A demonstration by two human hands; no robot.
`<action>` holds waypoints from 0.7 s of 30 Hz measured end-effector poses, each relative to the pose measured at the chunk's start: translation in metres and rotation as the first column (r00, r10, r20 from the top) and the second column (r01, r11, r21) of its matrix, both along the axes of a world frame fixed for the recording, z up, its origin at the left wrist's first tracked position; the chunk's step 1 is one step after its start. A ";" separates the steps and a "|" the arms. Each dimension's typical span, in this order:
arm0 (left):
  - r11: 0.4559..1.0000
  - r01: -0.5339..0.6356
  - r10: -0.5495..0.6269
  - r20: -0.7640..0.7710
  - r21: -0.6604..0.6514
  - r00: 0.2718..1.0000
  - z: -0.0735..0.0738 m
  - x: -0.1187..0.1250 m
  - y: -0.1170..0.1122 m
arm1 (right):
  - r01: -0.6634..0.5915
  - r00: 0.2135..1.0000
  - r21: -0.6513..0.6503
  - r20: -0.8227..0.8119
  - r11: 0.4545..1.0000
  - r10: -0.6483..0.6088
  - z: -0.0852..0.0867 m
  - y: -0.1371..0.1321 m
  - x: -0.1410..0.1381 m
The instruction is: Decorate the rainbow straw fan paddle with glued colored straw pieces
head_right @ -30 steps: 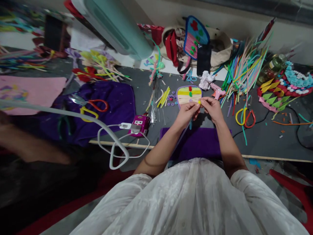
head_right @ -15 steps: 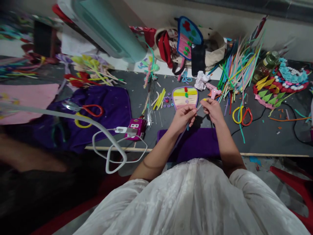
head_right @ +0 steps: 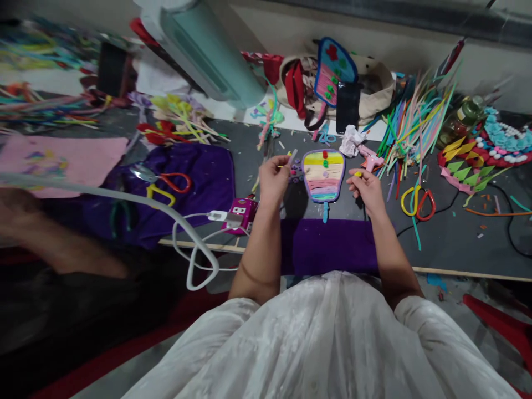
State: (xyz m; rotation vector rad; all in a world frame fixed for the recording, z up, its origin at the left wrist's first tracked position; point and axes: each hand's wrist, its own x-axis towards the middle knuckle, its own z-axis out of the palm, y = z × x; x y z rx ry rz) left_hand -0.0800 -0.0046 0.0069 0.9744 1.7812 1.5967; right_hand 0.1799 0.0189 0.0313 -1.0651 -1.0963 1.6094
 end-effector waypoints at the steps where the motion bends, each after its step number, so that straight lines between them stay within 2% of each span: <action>1: 1.000 -0.028 0.028 0.037 0.004 0.999 0.001 -0.007 0.003 | -0.018 1.000 0.012 0.017 1.000 0.018 0.000 -0.001 -0.002; 4: 0.999 -0.031 0.022 0.233 0.036 0.972 0.010 -0.013 0.008 | -0.063 0.997 0.041 0.049 0.997 0.061 0.003 -0.006 -0.007; 6: 0.995 -0.012 -0.033 0.427 0.103 0.904 0.020 -0.004 0.012 | -0.088 0.995 0.047 0.045 0.995 0.086 0.004 -0.011 -0.012; 10: 0.973 -0.080 -0.094 0.689 0.216 0.719 0.041 0.030 0.025 | -0.185 0.982 0.022 0.030 0.983 0.184 0.006 -0.027 -0.031; 14: 0.969 -0.073 -0.149 0.789 0.238 0.597 0.051 0.069 0.038 | -0.207 0.978 -0.042 -0.008 0.977 0.207 0.010 -0.039 -0.041; 18: 0.964 -0.031 -0.197 0.784 0.265 0.588 0.054 0.102 0.041 | -0.180 0.983 -0.097 -0.053 0.979 0.176 0.017 -0.041 -0.036; 21: 0.949 0.018 -0.248 0.715 0.314 0.654 0.053 0.114 0.036 | -0.147 0.989 -0.090 -0.031 0.985 0.145 0.022 -0.035 -0.022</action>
